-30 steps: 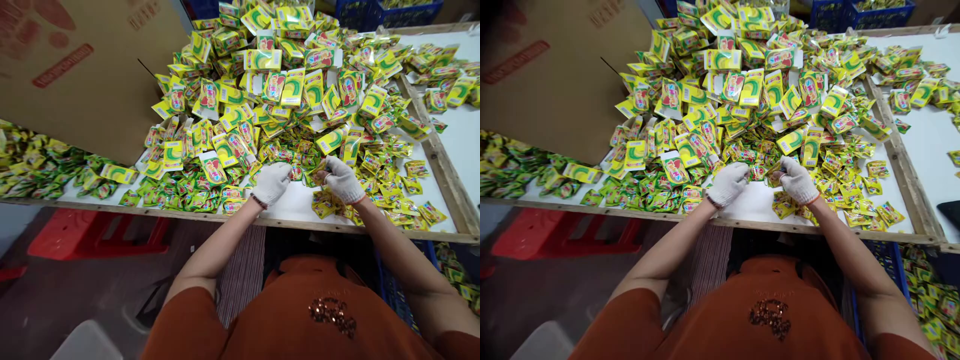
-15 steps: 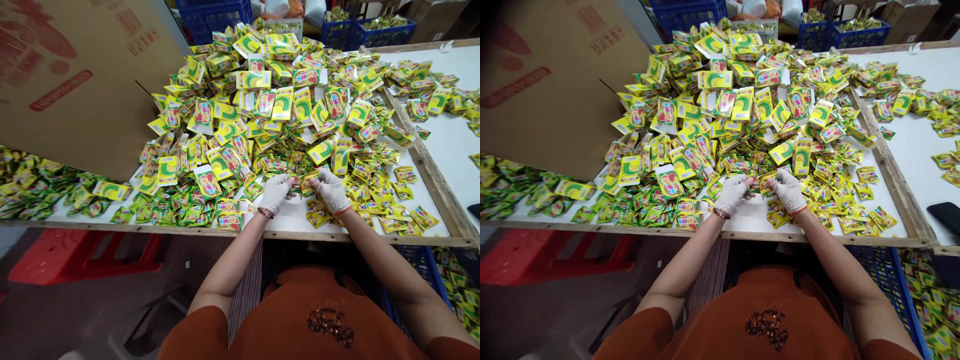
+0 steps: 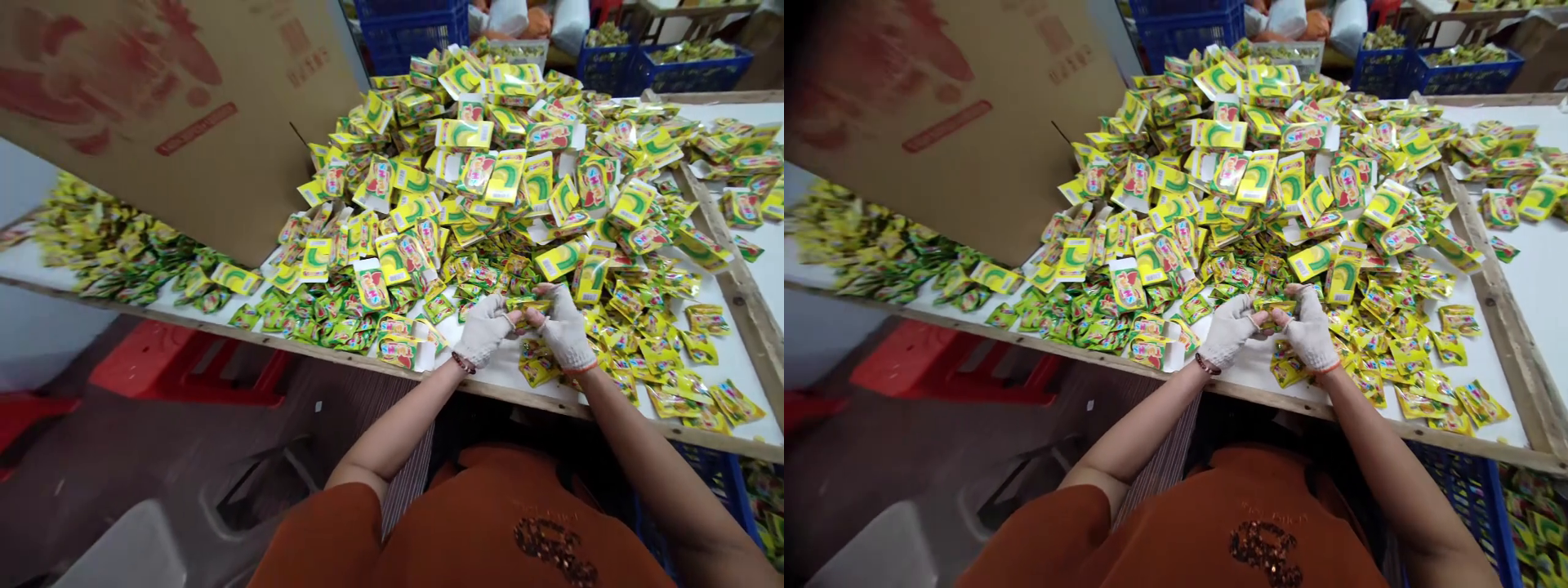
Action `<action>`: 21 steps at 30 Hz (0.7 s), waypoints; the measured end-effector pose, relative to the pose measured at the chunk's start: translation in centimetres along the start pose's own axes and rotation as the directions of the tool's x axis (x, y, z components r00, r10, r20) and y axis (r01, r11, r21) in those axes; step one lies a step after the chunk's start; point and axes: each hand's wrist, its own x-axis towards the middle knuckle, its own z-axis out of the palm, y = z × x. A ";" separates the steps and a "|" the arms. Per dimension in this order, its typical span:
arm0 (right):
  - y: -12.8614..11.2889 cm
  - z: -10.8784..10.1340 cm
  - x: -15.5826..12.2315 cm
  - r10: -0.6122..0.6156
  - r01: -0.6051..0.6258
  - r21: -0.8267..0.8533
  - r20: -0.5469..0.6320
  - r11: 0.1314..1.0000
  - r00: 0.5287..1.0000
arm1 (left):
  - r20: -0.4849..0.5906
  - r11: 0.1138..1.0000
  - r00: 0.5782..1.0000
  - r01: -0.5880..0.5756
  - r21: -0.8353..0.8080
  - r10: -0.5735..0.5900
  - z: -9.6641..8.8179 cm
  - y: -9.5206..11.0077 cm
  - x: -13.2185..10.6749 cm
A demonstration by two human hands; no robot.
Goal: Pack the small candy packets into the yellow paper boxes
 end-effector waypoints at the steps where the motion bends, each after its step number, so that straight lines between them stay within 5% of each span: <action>1: -0.1 0.0 0.0 0.049 -0.053 0.053 0.068 0.997 0.996 | 0.033 0.995 0.999 -0.021 0.095 0.018 -0.4 0.4 -0.1; 3: -0.2 0.2 0.0 0.190 -0.212 0.107 0.190 0.971 0.963 | 0.107 0.893 0.991 -0.124 0.432 0.085 -1.9 1.8 -0.1; 5: -0.3 0.2 -0.1 0.317 -0.338 0.093 0.190 0.936 0.929 | 0.195 0.552 0.968 -0.250 0.795 0.158 -4.1 3.9 0.3; 6: -0.3 0.2 -0.2 0.350 -0.365 0.085 0.151 0.927 0.925 | 0.248 0.274 0.950 -0.294 0.916 0.191 -5.6 5.1 0.8; 11: -0.2 -0.1 0.0 0.326 -0.338 0.166 0.094 0.926 0.941 | 0.236 -0.016 0.946 -0.239 0.971 0.223 -14.2 10.4 4.3; 14: -0.2 0.0 0.1 0.316 -0.332 0.183 0.110 0.925 0.942 | 0.347 -0.336 0.935 -0.307 0.890 0.066 -18.0 11.7 6.2; 17: -0.2 0.1 0.0 0.316 -0.328 0.195 0.090 0.924 0.944 | 0.365 -0.451 0.930 -0.308 0.838 0.043 -18.9 12.6 7.0; 21: -1.0 -0.1 -0.3 0.274 -0.281 0.235 0.062 0.931 0.960 | 0.231 -0.374 0.939 -0.125 0.919 0.254 -15.8 12.9 5.6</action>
